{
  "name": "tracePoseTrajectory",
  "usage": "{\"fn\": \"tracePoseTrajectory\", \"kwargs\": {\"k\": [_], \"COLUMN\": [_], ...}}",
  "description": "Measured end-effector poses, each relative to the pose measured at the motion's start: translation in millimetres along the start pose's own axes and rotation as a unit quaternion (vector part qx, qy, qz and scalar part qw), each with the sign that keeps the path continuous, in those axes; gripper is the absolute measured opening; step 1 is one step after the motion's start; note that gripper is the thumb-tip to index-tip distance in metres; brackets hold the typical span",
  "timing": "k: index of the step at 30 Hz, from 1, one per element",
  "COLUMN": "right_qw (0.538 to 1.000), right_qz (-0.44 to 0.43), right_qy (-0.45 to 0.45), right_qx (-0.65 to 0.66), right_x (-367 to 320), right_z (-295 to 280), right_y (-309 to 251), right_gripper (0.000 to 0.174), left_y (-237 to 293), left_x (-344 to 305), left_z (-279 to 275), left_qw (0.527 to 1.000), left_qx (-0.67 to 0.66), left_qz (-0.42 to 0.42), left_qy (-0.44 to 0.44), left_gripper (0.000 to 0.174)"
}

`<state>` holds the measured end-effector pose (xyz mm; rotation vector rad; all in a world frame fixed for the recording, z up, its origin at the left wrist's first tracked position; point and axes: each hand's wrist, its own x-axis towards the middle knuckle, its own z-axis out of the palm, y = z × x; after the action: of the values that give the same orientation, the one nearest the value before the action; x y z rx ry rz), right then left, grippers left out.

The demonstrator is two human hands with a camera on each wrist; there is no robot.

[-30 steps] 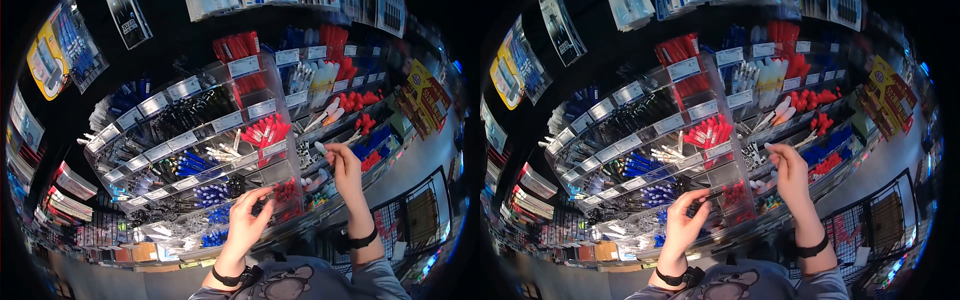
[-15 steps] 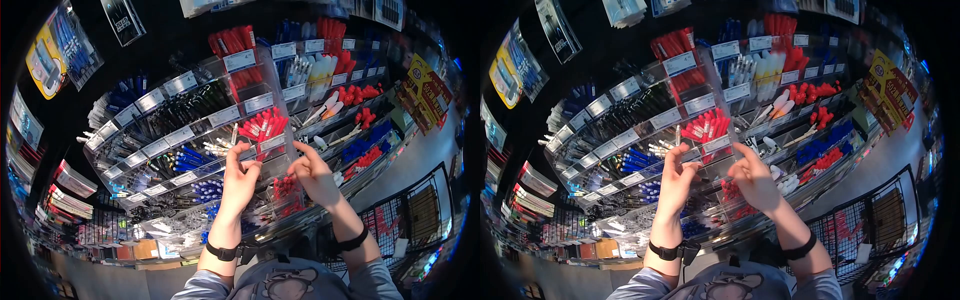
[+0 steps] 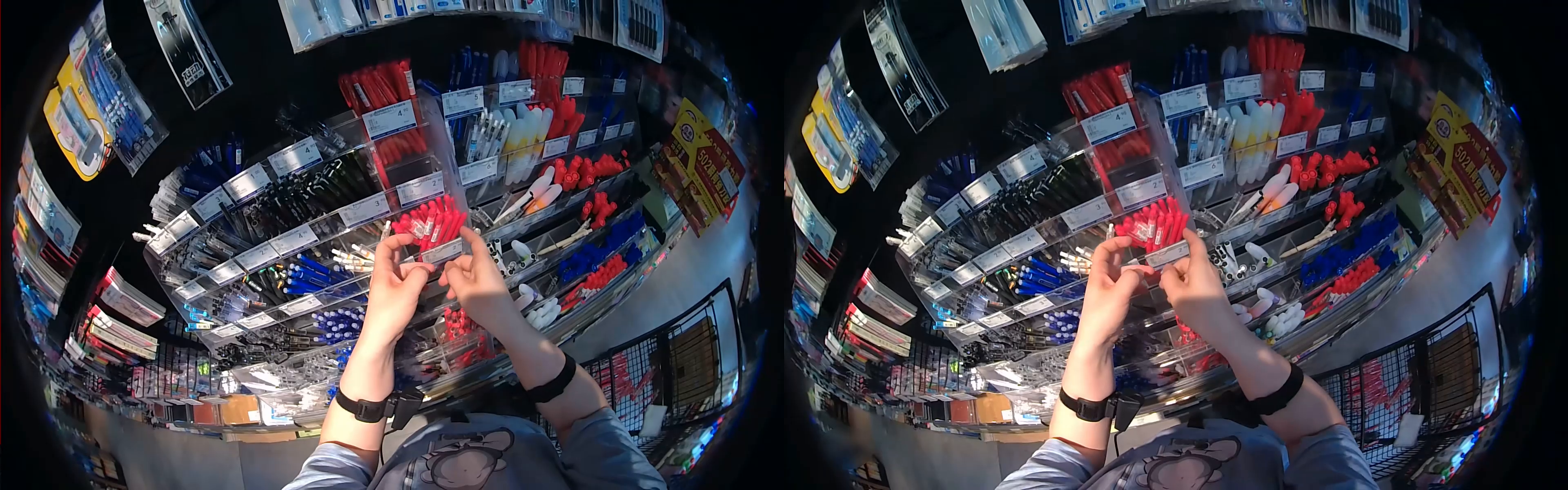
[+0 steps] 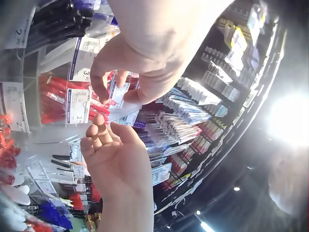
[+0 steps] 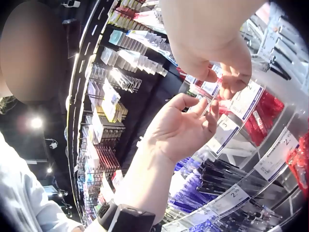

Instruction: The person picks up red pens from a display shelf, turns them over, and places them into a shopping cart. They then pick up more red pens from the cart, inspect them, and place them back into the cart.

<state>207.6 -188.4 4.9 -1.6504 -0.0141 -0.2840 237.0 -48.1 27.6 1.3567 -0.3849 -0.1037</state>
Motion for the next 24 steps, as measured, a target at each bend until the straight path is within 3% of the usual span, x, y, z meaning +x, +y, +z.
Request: {"fn": "tracePoseTrajectory", "kwargs": {"k": [7,13,16,20,24], "right_qw": [0.998,0.996,0.998,0.996,0.990], "right_qz": [0.061,0.019,0.007,0.014,0.044], "right_qy": [-0.012,0.000,-0.043,-0.049,-0.115], "right_qx": [-0.003,-0.092,-0.048,-0.067,-0.076], "right_x": [6.1,22.0,22.6,24.2,33.6], "right_z": [8.4,8.4,-4.9,-10.9,-14.2], "right_y": [-9.6,6.0,2.6,-3.4,-6.4], "right_gripper": [0.076,0.070,0.067,0.066,0.071], "left_y": [-5.2,-7.6,-11.6,-14.3,-10.3], "left_x": [10.4,18.0,22.5,27.3,29.0], "left_z": [-2.4,-10.8,-13.3,-10.4,-5.8], "left_qw": [1.000,0.999,0.998,0.983,0.957], "left_qx": [0.000,-0.003,0.007,0.151,0.256], "left_qz": [-0.011,0.037,0.062,0.107,0.124], "left_qy": [-0.019,-0.026,-0.019,0.013,0.062], "left_gripper": [0.041,0.037,0.036,0.036,0.030]}}
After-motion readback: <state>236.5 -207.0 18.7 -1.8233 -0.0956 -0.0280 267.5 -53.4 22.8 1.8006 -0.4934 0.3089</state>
